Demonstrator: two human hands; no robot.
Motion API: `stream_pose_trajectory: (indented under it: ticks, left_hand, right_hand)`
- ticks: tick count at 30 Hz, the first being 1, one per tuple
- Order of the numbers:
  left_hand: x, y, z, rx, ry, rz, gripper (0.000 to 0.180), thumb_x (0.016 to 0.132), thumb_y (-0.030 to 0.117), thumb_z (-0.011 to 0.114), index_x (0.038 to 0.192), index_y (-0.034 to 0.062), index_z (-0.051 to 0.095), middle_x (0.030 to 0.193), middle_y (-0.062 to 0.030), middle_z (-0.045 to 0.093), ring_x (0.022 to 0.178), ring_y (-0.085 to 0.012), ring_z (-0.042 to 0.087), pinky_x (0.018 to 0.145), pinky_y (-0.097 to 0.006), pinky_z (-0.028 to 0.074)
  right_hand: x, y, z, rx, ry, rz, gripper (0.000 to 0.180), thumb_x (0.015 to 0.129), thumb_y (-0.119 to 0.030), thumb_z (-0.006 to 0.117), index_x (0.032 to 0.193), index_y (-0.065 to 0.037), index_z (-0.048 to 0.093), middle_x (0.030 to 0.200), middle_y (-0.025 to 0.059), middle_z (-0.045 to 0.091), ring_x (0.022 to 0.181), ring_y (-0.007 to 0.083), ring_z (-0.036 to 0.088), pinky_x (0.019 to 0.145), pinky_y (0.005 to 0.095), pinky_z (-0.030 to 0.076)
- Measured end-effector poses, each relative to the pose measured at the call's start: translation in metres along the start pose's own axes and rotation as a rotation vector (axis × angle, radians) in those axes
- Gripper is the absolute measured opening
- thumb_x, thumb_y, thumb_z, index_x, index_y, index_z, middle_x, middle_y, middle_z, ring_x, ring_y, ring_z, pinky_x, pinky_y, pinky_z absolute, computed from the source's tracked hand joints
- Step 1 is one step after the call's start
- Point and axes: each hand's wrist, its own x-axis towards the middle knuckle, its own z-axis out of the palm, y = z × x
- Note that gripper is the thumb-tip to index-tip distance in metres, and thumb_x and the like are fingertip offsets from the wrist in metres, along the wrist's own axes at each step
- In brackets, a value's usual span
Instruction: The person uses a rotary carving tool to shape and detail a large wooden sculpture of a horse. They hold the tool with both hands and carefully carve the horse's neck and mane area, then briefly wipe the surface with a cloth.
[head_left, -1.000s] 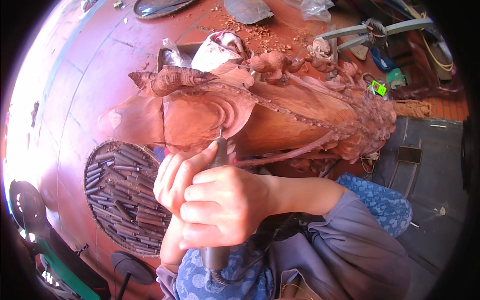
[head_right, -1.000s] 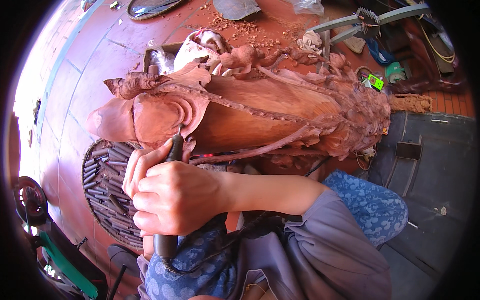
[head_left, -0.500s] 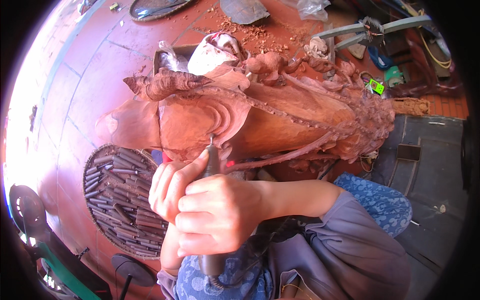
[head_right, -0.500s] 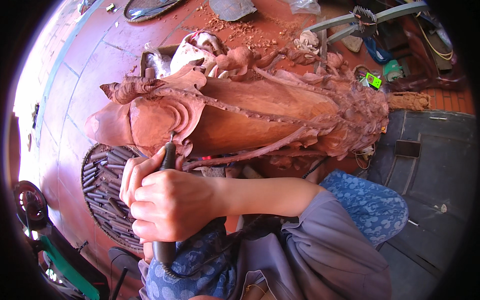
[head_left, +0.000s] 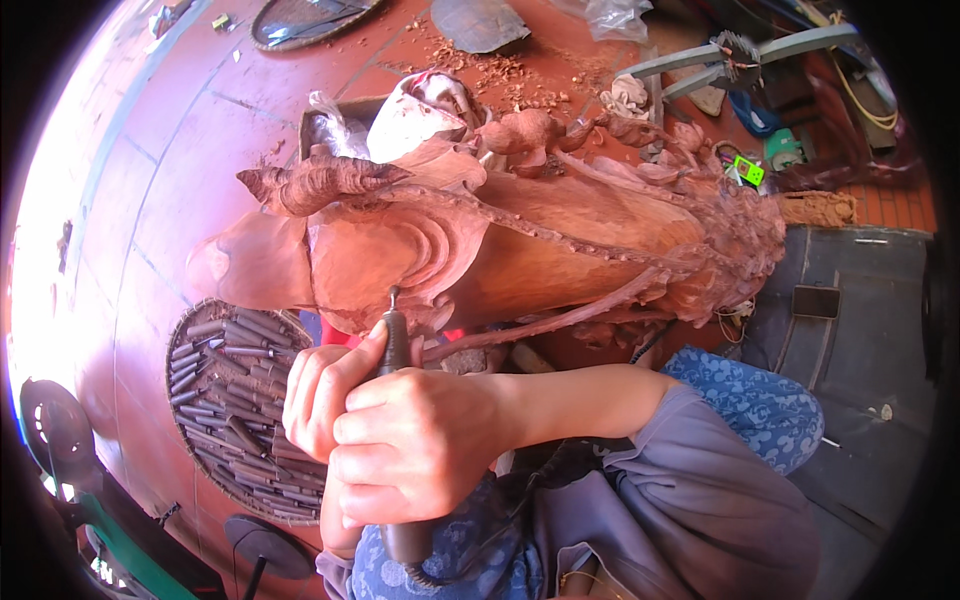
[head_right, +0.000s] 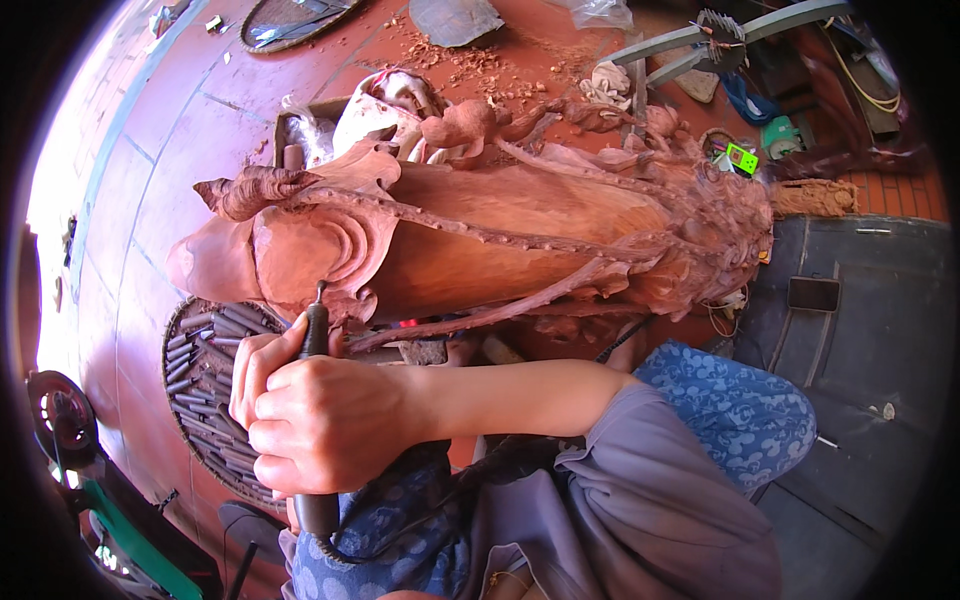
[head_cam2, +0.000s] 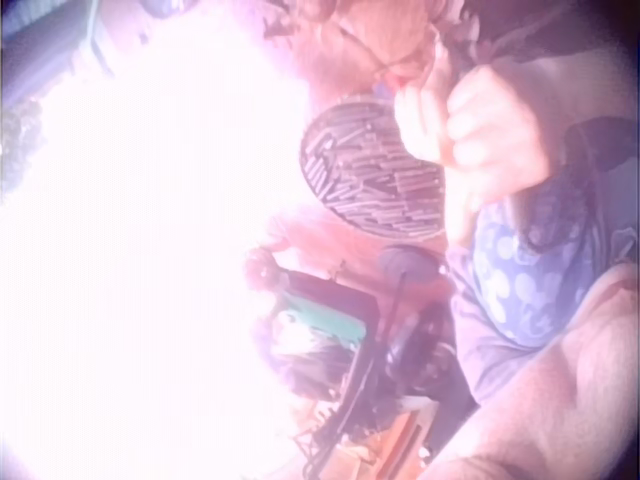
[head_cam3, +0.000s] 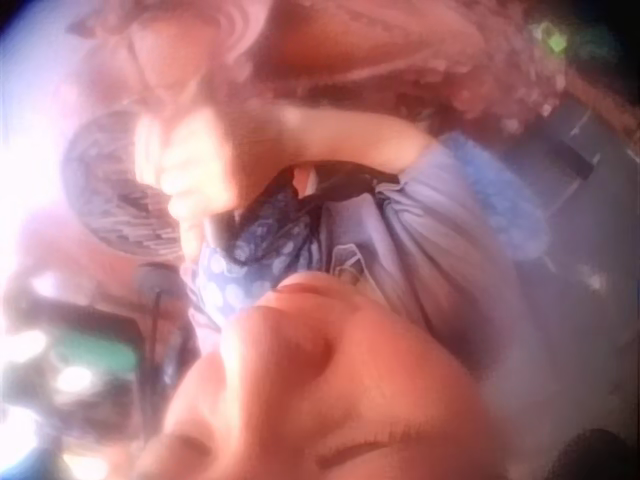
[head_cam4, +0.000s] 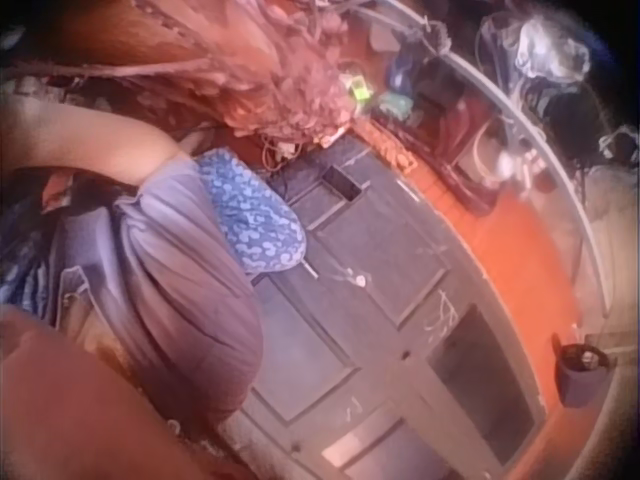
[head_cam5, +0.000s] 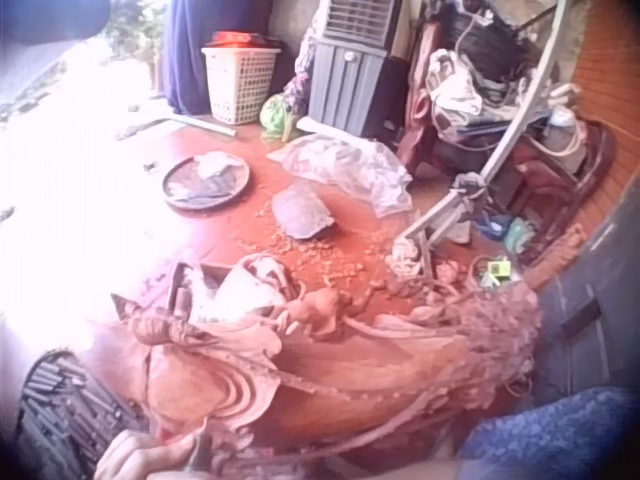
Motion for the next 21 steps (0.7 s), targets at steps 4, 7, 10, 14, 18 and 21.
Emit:
stream_pose_trajectory:
  ticks: [4, 7, 10, 14, 18, 21]
  left_hand:
    - [0.002, 0.004, 0.004, 0.012, -0.004, 0.001, 0.025, 0.07, 0.014, 0.083, 0.088, 0.0001, 0.072, 0.065, -0.005, 0.062, 0.055, -0.0192, 0.058, 0.054, -0.031, 0.045]
    - [0.001, 0.001, 0.009, 0.011, -0.029, 0.023, 0.027, 0.069, 0.015, 0.075, 0.091, 0.0003, 0.073, 0.066, -0.0053, 0.061, 0.055, -0.0185, 0.056, 0.055, -0.031, 0.045]
    - [0.005, 0.005, 0.01, 0.014, -0.068, 0.026, 0.03, 0.066, 0.013, 0.072, 0.093, 0.0006, 0.073, 0.067, -0.0056, 0.061, 0.056, -0.019, 0.056, 0.055, -0.031, 0.044]
    - [0.012, 0.004, 0.018, -0.036, -0.078, 0.038, 0.031, 0.066, 0.012, 0.073, 0.094, 0.0008, 0.073, 0.071, -0.0051, 0.062, 0.057, -0.0195, 0.056, 0.054, -0.031, 0.044]
    - [0.015, 0.009, 0.017, -0.006, -0.063, 0.028, 0.032, 0.064, 0.012, 0.072, 0.094, 0.0008, 0.073, 0.069, -0.006, 0.061, 0.057, -0.0197, 0.056, 0.055, -0.031, 0.045]
    - [0.009, 0.008, 0.014, -0.02, -0.052, 0.017, 0.031, 0.065, 0.011, 0.073, 0.094, 0.0008, 0.073, 0.068, -0.0067, 0.061, 0.057, -0.0203, 0.056, 0.055, -0.031, 0.046]
  right_hand:
    - [-0.003, 0.0, -0.003, -0.04, -0.017, 0.004, 0.023, 0.07, -0.018, 0.069, 0.062, -0.009, 0.049, 0.066, 0.0016, 0.047, 0.06, 0.0173, 0.051, 0.052, 0.0307, 0.042]
    - [-0.004, -0.003, -0.016, -0.071, -0.074, 0.037, 0.016, 0.066, -0.019, 0.064, 0.063, -0.01, 0.051, 0.066, 0.0025, 0.051, 0.064, 0.018, 0.055, 0.055, 0.0312, 0.045]
    - [-0.003, -0.002, -0.025, -0.085, -0.112, 0.047, 0.016, 0.066, -0.021, 0.064, 0.064, -0.01, 0.052, 0.067, 0.0024, 0.051, 0.065, 0.0182, 0.056, 0.055, 0.0306, 0.046]
    - [-0.002, 0.002, -0.034, -0.089, -0.106, 0.056, 0.015, 0.065, -0.021, 0.064, 0.066, -0.01, 0.054, 0.068, 0.003, 0.051, 0.066, 0.0186, 0.056, 0.056, 0.0308, 0.046]
    - [-0.002, 0.001, -0.033, -0.073, -0.096, 0.057, 0.015, 0.065, -0.02, 0.065, 0.066, -0.01, 0.054, 0.068, 0.0033, 0.051, 0.066, 0.0188, 0.056, 0.056, 0.031, 0.046]
    - [-0.003, -0.001, -0.029, -0.071, -0.114, 0.055, 0.015, 0.066, -0.02, 0.065, 0.065, -0.01, 0.053, 0.068, 0.0031, 0.051, 0.066, 0.0189, 0.057, 0.056, 0.0313, 0.047]
